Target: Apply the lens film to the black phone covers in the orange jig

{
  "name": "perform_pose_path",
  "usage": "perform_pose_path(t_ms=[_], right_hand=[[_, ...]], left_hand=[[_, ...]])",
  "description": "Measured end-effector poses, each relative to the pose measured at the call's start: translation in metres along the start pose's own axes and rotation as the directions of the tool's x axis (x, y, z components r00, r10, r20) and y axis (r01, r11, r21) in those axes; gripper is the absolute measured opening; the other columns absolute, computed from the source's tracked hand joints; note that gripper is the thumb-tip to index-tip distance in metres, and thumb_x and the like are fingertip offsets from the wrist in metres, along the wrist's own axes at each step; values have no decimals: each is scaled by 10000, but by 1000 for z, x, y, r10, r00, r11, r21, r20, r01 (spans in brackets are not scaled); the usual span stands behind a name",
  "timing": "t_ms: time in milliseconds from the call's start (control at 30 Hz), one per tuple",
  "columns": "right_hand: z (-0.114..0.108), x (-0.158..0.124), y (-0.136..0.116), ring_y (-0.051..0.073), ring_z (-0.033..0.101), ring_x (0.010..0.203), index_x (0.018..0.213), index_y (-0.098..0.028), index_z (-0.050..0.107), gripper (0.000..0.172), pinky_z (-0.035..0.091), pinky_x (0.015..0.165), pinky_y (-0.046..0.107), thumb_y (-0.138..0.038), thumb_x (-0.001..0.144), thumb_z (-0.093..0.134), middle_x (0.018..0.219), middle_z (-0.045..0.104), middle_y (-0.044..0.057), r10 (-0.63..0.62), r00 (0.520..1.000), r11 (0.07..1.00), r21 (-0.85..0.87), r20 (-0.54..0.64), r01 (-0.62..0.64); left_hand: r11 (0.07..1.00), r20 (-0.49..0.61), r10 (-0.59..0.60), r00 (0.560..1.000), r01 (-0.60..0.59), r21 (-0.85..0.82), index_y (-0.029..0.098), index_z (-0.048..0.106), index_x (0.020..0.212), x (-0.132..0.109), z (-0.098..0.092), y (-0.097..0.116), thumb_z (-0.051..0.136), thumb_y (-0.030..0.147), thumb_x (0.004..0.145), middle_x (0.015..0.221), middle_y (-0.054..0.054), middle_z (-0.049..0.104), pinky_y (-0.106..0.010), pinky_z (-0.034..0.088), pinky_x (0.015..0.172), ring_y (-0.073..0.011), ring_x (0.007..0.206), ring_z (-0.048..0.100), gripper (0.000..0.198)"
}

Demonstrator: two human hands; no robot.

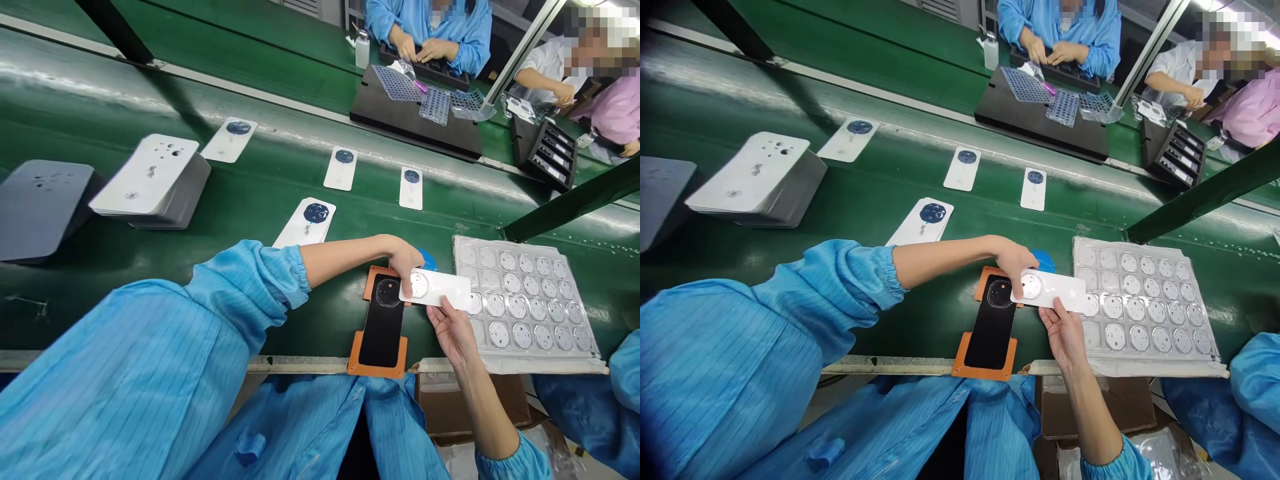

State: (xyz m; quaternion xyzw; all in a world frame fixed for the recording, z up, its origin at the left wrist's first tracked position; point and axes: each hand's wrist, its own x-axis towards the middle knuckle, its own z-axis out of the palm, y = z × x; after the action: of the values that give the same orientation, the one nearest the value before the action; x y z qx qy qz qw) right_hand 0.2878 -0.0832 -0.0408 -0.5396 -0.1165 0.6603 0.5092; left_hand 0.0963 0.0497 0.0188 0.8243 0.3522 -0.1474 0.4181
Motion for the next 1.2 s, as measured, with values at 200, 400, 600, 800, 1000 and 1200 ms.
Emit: perform_pose_path(t_ms=[200, 400, 600, 800, 1000, 1200], right_hand=[[-8, -2, -3, 124, 707, 737, 940, -194, 678, 351, 627, 772, 281, -226, 659, 887, 921, 757, 2, -28, 1000, 1000, -10, 5, 28], [-10, -8, -2, 117, 693, 749, 974, -219, 674, 369, 623, 755, 266, -227, 670, 883, 906, 747, -14, -29, 999, 999, 17, -33, 30], [-9, -8, -1, 109, 695, 757, 980, -207, 683, 367, 615, 784, 270, -233, 672, 882, 944, 754, -14, -14, 999, 1000, 25, -43, 15], [-9, -8, 3, 107, 707, 765, 961, -217, 688, 329, 609, 804, 268, -238, 688, 871, 942, 761, -22, -12, 998, 999, 37, -56, 15], [-9, -7, 8, 106, 718, 746, 936, -195, 697, 319, 611, 837, 253, -228, 677, 881, 877, 761, -20, 13, 999, 1000, 4, -43, -13], [-5, -4, 15, 140, 739, 806, 915, -166, 708, 334, 622, 807, 240, -224, 647, 898, 906, 772, 30, 63, 998, 997, -39, 12, -63]], left_hand=[[999, 1, 46, 999, -46, 21, 200, 699, 948, 6, 0, -11, 854, 451, 454, 1010, -79, 707, -326, 469, 778, -278, 912, 606, 575], [996, 19, -7, 1000, 9, -94, 211, 715, 966, 17, 0, -17, 831, 482, 480, 947, -80, 697, -344, 487, 793, -270, 889, 615, 568], [998, 41, -41, 998, 43, -41, 201, 707, 1014, 24, 3, -13, 846, 473, 480, 954, -95, 694, -367, 487, 790, -294, 914, 611, 616], [991, 41, -137, 990, 136, 16, 214, 665, 1142, 20, 6, -6, 834, 431, 536, 1037, -105, 701, -349, 487, 762, -297, 909, 632, 666], [975, 45, -213, 976, 209, 76, 165, 671, 1194, 12, 0, 14, 871, 363, 526, 1149, -169, 685, -409, 497, 789, -357, 928, 646, 725], [978, -43, -183, 982, 177, -105, 190, 741, 993, 26, 3, 13, 926, 318, 407, 957, -128, 723, -480, 483, 849, -390, 969, 626, 627]])
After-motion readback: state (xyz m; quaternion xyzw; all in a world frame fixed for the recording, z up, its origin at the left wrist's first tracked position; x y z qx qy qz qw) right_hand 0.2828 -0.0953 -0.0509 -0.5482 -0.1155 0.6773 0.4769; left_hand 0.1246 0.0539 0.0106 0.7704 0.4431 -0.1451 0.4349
